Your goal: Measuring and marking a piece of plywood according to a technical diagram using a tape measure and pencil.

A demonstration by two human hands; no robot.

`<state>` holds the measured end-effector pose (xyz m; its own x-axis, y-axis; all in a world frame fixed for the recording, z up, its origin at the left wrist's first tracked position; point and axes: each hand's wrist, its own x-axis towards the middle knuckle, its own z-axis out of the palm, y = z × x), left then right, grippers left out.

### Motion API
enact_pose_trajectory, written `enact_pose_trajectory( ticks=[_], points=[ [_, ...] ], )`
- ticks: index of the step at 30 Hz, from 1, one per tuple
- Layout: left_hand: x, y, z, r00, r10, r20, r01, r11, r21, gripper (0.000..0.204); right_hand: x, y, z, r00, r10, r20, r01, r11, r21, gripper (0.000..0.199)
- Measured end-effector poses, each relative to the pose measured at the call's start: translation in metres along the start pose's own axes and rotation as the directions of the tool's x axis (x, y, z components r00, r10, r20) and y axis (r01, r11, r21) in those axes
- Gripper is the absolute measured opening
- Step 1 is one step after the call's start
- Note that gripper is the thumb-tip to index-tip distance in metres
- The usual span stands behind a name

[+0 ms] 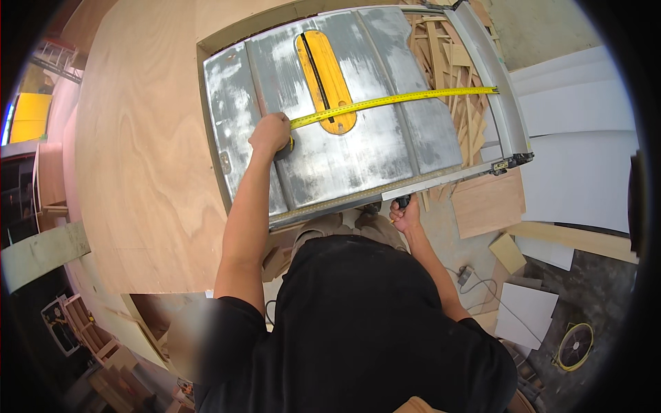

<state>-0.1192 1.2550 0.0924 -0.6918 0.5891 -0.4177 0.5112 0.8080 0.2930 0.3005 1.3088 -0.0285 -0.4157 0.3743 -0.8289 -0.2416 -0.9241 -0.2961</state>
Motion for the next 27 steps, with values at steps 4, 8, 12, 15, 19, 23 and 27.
enact_pose_trajectory(
  ticks=[4, 8, 12, 15, 19, 23, 27],
  points=[
    [-0.002, 0.006, -0.001, 1.000, -0.022, 0.008, 0.022, 1.000, 0.006, 0.032, 0.000, 0.000, -0.002, 1.000, -0.006, 0.002, 0.006, 1.000, -0.005, 0.050],
    [0.001, 0.001, 0.000, 1.000, -0.022, -0.018, 0.023, 1.000, 0.005, 0.029, 0.002, 0.000, -0.002, 1.000, -0.002, 0.017, 0.003, 1.000, -0.005, 0.049],
    [0.001, 0.005, -0.002, 0.999, -0.039, 0.018, 0.039, 0.999, 0.001, 0.032, 0.002, 0.000, -0.001, 1.000, -0.016, 0.019, 0.016, 1.000, -0.008, 0.049],
    [0.001, 0.006, -0.002, 0.999, -0.041, 0.012, 0.041, 0.999, 0.008, 0.032, 0.001, 0.000, 0.000, 1.000, -0.012, 0.022, 0.012, 1.000, -0.007, 0.049],
    [0.001, 0.002, 0.001, 0.999, -0.036, 0.001, 0.036, 0.999, 0.016, 0.032, 0.001, 0.000, 0.000, 1.000, -0.009, 0.015, 0.009, 1.000, -0.010, 0.048],
    [-0.005, 0.008, 0.000, 0.999, -0.035, 0.006, 0.035, 0.999, 0.010, 0.031, -0.003, 0.000, -0.005, 1.000, -0.006, 0.017, 0.006, 1.000, -0.001, 0.048],
    [-0.007, 0.004, 0.003, 0.999, -0.044, 0.000, 0.044, 0.999, 0.010, 0.031, -0.002, 0.002, -0.008, 1.000, -0.011, 0.011, 0.012, 1.000, -0.019, 0.049]
  ],
)
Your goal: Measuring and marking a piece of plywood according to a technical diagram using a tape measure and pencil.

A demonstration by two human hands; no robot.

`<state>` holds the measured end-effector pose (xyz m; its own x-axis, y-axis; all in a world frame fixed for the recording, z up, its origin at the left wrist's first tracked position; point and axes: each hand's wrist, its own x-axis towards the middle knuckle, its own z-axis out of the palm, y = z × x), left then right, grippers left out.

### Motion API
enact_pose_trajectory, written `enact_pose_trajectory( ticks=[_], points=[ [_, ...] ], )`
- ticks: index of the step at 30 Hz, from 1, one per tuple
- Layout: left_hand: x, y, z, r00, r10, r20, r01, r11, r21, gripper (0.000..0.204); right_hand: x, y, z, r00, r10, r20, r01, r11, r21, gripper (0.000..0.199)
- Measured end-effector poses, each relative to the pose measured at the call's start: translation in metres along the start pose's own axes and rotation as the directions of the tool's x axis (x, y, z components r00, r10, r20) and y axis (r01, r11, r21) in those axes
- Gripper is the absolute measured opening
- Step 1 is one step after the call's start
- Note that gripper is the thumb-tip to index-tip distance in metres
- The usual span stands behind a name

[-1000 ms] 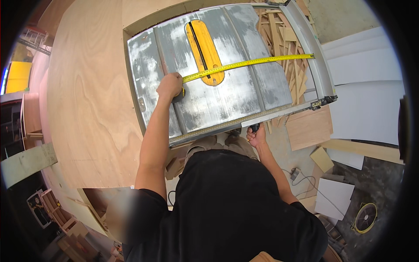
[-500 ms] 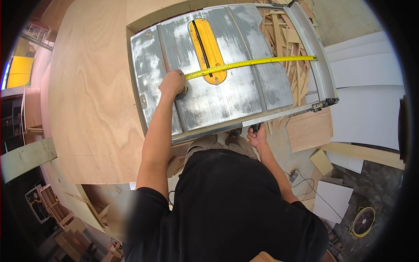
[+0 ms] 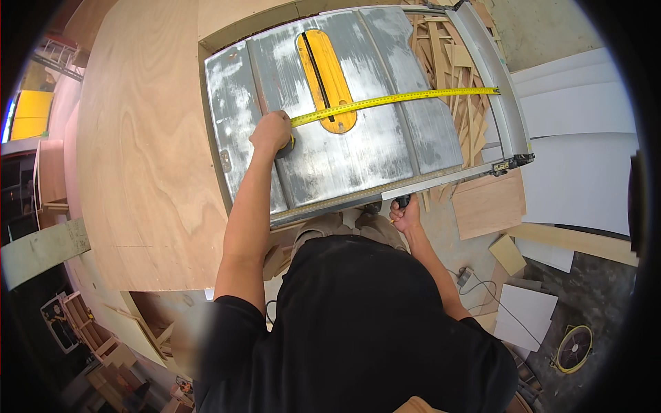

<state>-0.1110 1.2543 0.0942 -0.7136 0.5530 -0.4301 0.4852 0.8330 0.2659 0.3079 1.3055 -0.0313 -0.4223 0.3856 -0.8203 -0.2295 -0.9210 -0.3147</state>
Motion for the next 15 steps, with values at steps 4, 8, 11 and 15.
enact_pose_trajectory(
  ticks=[4, 8, 11, 15],
  points=[
    [0.003, 0.001, -0.002, 1.000, 0.008, -0.002, -0.008, 1.000, 0.000, 0.031, 0.001, -0.002, 0.005, 1.000, 0.001, -0.003, -0.001, 1.000, 0.008, 0.049],
    [0.007, 0.007, -0.003, 1.000, 0.014, -0.017, -0.014, 1.000, -0.009, 0.031, 0.004, -0.005, 0.007, 1.000, -0.002, -0.009, 0.002, 1.000, 0.012, 0.049],
    [0.014, 0.003, -0.001, 0.999, 0.027, -0.034, -0.027, 1.000, -0.013, 0.031, 0.007, -0.005, 0.008, 1.000, -0.013, -0.012, 0.013, 1.000, 0.001, 0.049],
    [0.011, -0.010, -0.004, 0.997, 0.068, -0.045, -0.070, 0.997, -0.029, 0.030, 0.016, 0.000, -0.004, 0.999, 0.030, 0.016, -0.030, 0.999, -0.031, 0.049]
  ],
)
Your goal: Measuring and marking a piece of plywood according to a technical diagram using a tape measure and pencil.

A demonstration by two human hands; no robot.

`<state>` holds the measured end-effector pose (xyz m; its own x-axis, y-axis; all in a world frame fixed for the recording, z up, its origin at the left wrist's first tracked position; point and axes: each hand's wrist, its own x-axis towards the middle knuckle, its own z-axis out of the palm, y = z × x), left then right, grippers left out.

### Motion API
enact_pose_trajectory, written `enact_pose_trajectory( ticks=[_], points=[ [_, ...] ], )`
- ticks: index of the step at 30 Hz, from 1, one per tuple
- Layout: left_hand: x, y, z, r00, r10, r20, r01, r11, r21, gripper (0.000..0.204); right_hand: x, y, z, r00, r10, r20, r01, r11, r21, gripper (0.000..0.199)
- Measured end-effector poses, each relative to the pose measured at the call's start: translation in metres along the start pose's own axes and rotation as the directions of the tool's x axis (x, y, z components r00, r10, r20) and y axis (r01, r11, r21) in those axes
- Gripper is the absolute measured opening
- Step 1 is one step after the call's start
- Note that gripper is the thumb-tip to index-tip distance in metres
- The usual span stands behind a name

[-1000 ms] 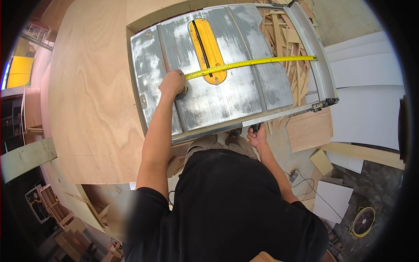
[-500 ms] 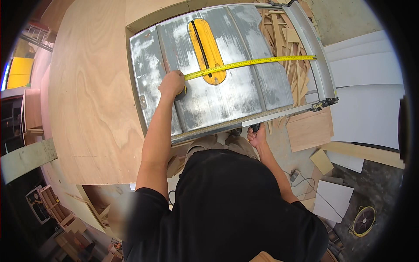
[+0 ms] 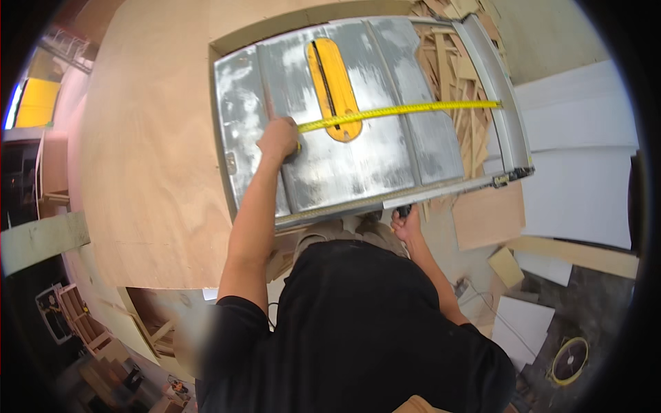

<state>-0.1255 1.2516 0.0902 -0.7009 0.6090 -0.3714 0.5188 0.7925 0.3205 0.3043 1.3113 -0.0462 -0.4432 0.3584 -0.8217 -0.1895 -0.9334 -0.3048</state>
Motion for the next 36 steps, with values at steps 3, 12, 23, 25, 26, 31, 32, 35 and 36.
enact_pose_trajectory(
  ticks=[3, 12, 23, 25, 26, 31, 32, 35, 36],
  points=[
    [-0.004, -0.003, 0.015, 1.000, -0.001, -0.025, 0.002, 1.000, 0.020, 0.028, 0.026, -0.008, -0.049, 0.995, 0.062, 0.082, -0.056, 0.996, -0.066, 0.050],
    [-0.113, -0.019, 0.032, 0.975, 0.203, 0.091, -0.191, 0.974, -0.124, 0.028, 0.069, -0.148, -0.094, 0.963, -0.269, 0.010, 0.258, 0.932, 0.253, 0.032],
    [-0.382, -0.052, 0.153, 0.825, 0.169, 0.539, 0.505, 0.206, -0.838, 0.033, 0.154, -0.168, -0.138, 0.971, -0.139, 0.196, 0.163, 0.980, -0.117, 0.039],
    [-0.412, -0.052, 0.169, 0.819, 0.129, 0.560, 0.549, 0.109, -0.828, 0.035, 0.169, -0.171, -0.138, 0.971, -0.105, 0.215, 0.134, 0.983, -0.123, 0.036],
    [-0.428, -0.056, 0.179, 0.844, 0.152, 0.514, 0.504, 0.103, -0.858, 0.038, 0.174, -0.170, -0.131, 0.969, -0.087, 0.230, 0.120, 0.983, -0.135, 0.035],
    [-0.484, -0.064, 0.208, 0.841, 0.080, 0.535, 0.502, 0.252, -0.827, 0.042, 0.118, -0.106, -0.118, 0.983, -0.107, -0.152, -0.012, 0.779, -0.626, 0.019],
    [-0.496, -0.067, 0.214, 0.857, 0.067, 0.510, 0.469, 0.304, -0.829, 0.044, 0.096, -0.083, -0.119, 0.988, -0.070, -0.136, -0.052, 0.681, -0.731, 0.018],
    [-0.536, -0.075, 0.238, 0.909, 0.021, 0.416, 0.386, 0.332, -0.861, 0.046, 0.073, -0.048, -0.165, 0.994, 0.052, -0.097, -0.109, 0.341, -0.934, 0.014],
    [-0.552, -0.078, 0.242, 0.906, -0.032, 0.423, 0.408, 0.337, -0.848, 0.050, 0.058, -0.018, -0.175, 0.992, 0.066, -0.112, -0.126, 0.285, -0.950, 0.019]
  ],
)
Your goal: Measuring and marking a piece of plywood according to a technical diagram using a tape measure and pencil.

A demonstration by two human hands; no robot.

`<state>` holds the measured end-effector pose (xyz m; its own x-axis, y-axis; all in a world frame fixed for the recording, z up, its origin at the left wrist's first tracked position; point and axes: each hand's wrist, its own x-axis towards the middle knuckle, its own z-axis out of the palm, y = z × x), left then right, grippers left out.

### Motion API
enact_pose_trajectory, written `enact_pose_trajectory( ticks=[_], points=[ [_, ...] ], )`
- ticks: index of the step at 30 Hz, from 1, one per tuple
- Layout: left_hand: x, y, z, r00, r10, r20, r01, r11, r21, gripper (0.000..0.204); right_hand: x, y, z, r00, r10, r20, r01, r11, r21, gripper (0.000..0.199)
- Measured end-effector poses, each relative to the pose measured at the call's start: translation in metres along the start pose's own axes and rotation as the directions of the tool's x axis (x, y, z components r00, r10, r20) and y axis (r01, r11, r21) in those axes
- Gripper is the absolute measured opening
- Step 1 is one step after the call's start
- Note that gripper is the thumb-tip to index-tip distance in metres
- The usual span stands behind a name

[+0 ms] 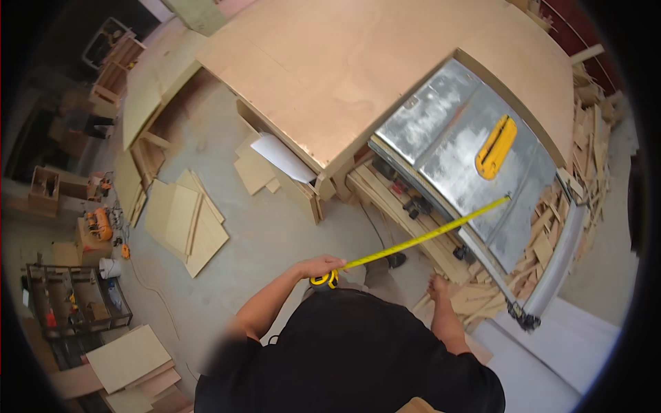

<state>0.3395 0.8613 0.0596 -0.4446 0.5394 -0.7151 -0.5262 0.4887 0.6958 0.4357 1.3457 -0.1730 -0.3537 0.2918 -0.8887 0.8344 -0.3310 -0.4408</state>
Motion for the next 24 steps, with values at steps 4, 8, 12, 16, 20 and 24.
enact_pose_trajectory(
  ticks=[4, 8, 12, 16, 20, 24],
  points=[
    [-0.050, -0.075, 0.002, 0.999, -0.035, -0.021, 0.034, 0.998, -0.049, 0.053, -0.065, 0.022, 0.109, 0.992, -0.060, 0.110, 0.076, 0.987, -0.143, 0.039],
    [-0.093, -0.131, 0.013, 0.964, 0.072, -0.256, -0.090, 0.994, -0.059, 0.053, -0.137, 0.030, 0.194, 0.951, -0.177, 0.256, 0.244, 0.934, -0.261, 0.049],
    [-0.101, -0.163, 0.013, 0.858, 0.161, -0.488, -0.183, 0.983, 0.001, 0.064, -0.223, 0.042, 0.278, 0.830, -0.077, 0.552, 0.316, 0.880, -0.354, 0.061],
    [-0.082, -0.135, 0.013, 0.673, 0.062, -0.737, -0.066, 0.998, 0.024, 0.073, -0.298, 0.038, 0.327, 0.632, 0.135, 0.763, 0.320, 0.851, -0.416, 0.060],
    [-0.041, -0.145, -0.013, 0.562, 0.049, -0.826, -0.241, 0.965, -0.106, 0.078, -0.250, 0.053, 0.373, 0.466, -0.047, 0.884, 0.581, 0.769, -0.265, 0.052],
    [-0.055, -0.083, -0.029, 0.818, -0.114, -0.563, -0.212, 0.852, -0.480, 0.080, -0.184, -0.019, 0.369, 0.784, -0.037, 0.620, 0.305, 0.892, -0.333, 0.041]
  ],
)
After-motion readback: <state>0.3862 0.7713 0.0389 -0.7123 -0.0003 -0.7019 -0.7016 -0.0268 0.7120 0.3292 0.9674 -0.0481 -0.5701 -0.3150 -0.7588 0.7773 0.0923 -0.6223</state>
